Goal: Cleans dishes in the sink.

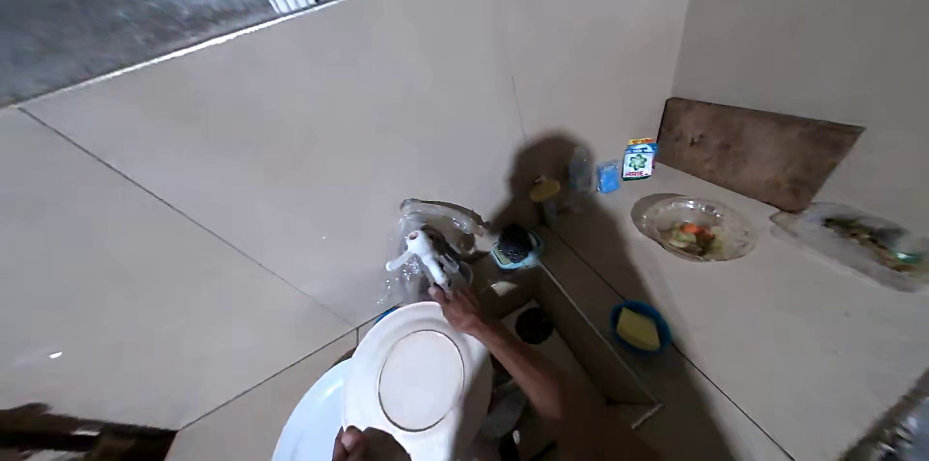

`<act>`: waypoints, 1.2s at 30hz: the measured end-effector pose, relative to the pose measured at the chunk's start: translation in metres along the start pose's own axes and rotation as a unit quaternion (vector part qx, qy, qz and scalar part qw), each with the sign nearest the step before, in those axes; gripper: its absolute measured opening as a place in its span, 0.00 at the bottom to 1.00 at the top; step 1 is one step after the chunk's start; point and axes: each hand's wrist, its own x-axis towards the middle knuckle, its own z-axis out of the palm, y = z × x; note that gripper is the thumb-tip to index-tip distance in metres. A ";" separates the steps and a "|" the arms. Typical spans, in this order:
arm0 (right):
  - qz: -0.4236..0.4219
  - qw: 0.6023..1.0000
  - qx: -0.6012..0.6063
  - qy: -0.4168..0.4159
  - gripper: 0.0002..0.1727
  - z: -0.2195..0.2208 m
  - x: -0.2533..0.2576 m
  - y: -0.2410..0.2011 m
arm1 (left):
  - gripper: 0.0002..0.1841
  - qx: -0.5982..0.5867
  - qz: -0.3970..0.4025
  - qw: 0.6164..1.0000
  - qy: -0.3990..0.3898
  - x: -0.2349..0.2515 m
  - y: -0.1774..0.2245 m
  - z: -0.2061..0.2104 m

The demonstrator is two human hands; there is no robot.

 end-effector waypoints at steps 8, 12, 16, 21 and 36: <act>0.028 0.979 0.179 -0.095 0.26 -0.028 -0.002 0.005 | 0.12 -0.032 -0.069 0.997 0.012 0.008 -0.020 0.009; 0.004 0.978 0.187 -0.097 0.09 -0.059 -0.015 0.050 | 0.13 0.067 -0.016 0.998 0.007 0.016 -0.036 0.040; 0.026 0.992 0.122 0.000 0.18 -0.078 -0.046 0.058 | 0.26 0.292 0.118 0.947 -0.061 0.029 -0.058 0.071; 0.077 0.963 0.140 0.219 0.19 -0.052 -0.098 0.076 | 0.39 0.503 0.220 0.834 -0.063 -0.034 -0.076 0.129; 0.231 0.918 0.130 0.294 0.18 -0.066 -0.172 0.099 | 0.30 0.549 0.257 0.755 -0.248 -0.026 -0.085 0.139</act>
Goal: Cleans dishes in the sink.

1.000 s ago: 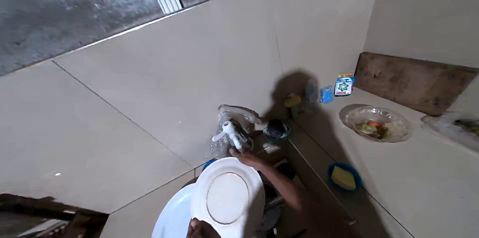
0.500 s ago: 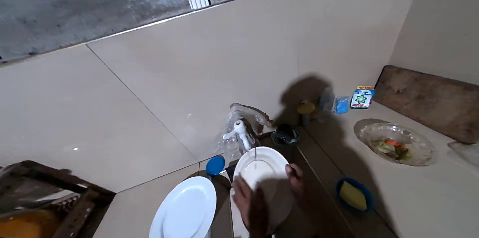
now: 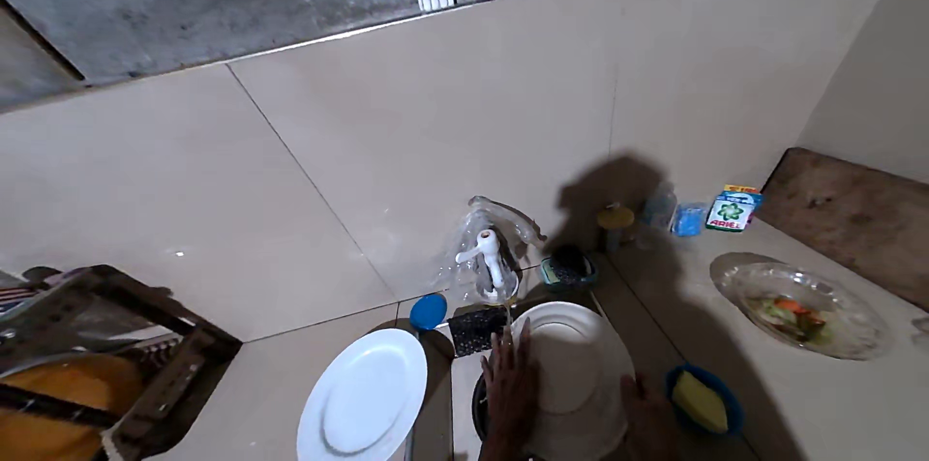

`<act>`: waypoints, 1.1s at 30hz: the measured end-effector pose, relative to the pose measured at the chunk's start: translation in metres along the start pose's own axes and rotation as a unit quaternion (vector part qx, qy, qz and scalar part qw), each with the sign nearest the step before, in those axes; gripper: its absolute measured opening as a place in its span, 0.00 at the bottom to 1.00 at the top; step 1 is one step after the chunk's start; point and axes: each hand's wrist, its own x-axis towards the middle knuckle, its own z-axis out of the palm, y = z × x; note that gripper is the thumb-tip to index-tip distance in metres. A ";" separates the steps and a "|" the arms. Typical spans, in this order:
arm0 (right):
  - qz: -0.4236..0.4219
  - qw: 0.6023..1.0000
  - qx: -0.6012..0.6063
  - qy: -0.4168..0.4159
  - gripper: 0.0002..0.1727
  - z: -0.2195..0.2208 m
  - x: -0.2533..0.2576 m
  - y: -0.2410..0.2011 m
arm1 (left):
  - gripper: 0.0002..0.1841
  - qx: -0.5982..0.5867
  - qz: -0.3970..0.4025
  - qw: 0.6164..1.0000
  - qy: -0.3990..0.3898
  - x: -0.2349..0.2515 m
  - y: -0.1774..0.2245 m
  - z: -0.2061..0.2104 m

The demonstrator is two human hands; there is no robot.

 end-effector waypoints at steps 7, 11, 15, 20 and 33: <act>0.023 0.983 -0.006 -0.180 0.20 0.012 -0.035 -0.062 | 0.28 0.108 0.140 0.984 0.015 0.022 0.049 0.005; -0.076 0.987 -0.008 -0.143 0.17 0.037 -0.026 -0.020 | 0.27 0.078 -0.020 0.975 -0.208 0.072 0.054 -0.038; -0.092 0.988 -0.010 -0.121 0.18 0.012 -0.024 -0.020 | 0.37 -0.027 -0.171 0.959 -0.226 0.097 0.011 -0.074; -0.085 0.991 -0.035 -0.095 0.20 0.004 0.009 -0.030 | 0.26 -0.356 -0.170 0.911 -0.120 0.039 -0.059 -0.081; 0.009 0.964 0.136 -0.227 0.22 0.137 0.035 -0.005 | 0.16 -0.469 -0.228 0.847 -0.106 -0.048 -0.066 -0.201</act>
